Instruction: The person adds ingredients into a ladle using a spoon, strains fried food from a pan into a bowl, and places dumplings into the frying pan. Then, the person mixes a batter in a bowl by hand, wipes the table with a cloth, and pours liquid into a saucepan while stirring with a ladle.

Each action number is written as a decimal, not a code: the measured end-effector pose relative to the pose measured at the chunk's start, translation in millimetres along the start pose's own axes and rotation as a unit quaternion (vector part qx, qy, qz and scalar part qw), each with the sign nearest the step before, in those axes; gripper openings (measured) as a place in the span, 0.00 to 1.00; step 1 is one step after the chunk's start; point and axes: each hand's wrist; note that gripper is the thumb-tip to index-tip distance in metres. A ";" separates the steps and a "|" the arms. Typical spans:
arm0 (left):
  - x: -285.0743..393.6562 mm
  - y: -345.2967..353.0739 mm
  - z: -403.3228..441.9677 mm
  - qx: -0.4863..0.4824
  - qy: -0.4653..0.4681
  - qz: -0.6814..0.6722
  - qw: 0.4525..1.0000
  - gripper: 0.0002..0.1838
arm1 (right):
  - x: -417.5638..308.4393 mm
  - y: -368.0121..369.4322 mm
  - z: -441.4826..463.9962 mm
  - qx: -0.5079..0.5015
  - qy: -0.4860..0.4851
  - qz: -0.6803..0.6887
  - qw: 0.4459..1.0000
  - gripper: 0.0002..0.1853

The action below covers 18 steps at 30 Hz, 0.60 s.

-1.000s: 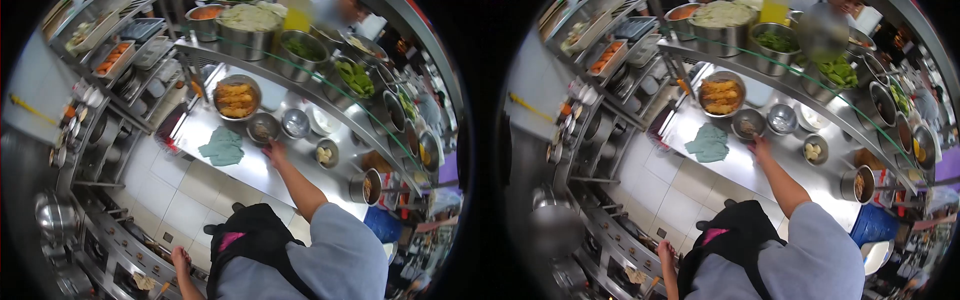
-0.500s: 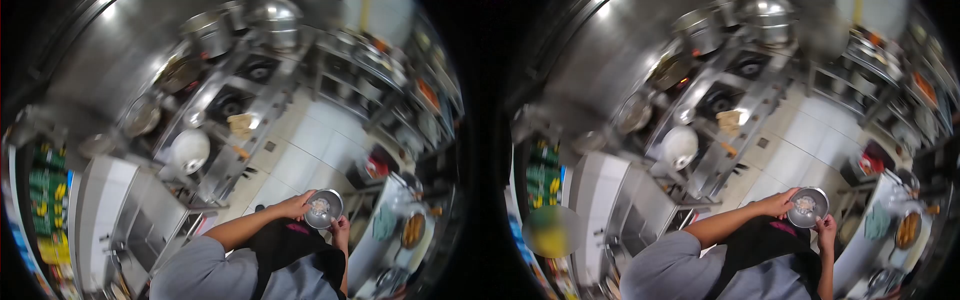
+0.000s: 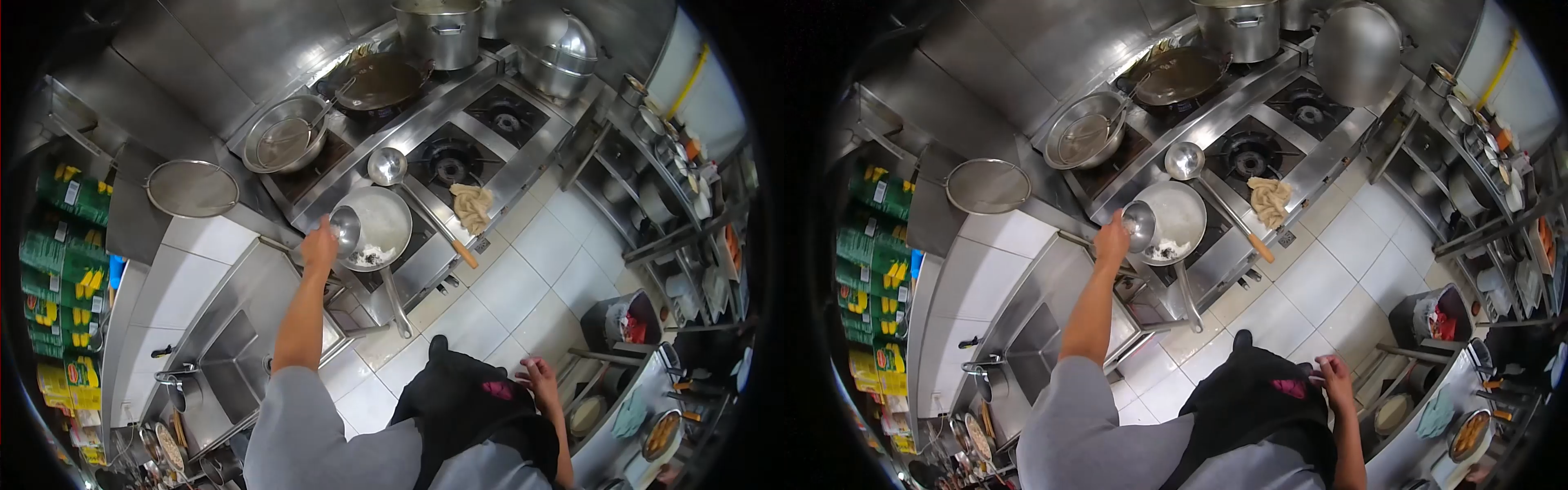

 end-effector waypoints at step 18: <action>32.2 33.0 70.1 0.041 0.254 0.094 0.962 0.26 | 163.4 -107.1 -211.5 0.354 0.249 -0.008 0.902 0.08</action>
Point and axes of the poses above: each hand's wrist, its own z-axis towards the middle knuckle, its own y-axis out of the palm, x = y × z, and after that the axes turned 15 degrees about -y, right-handed
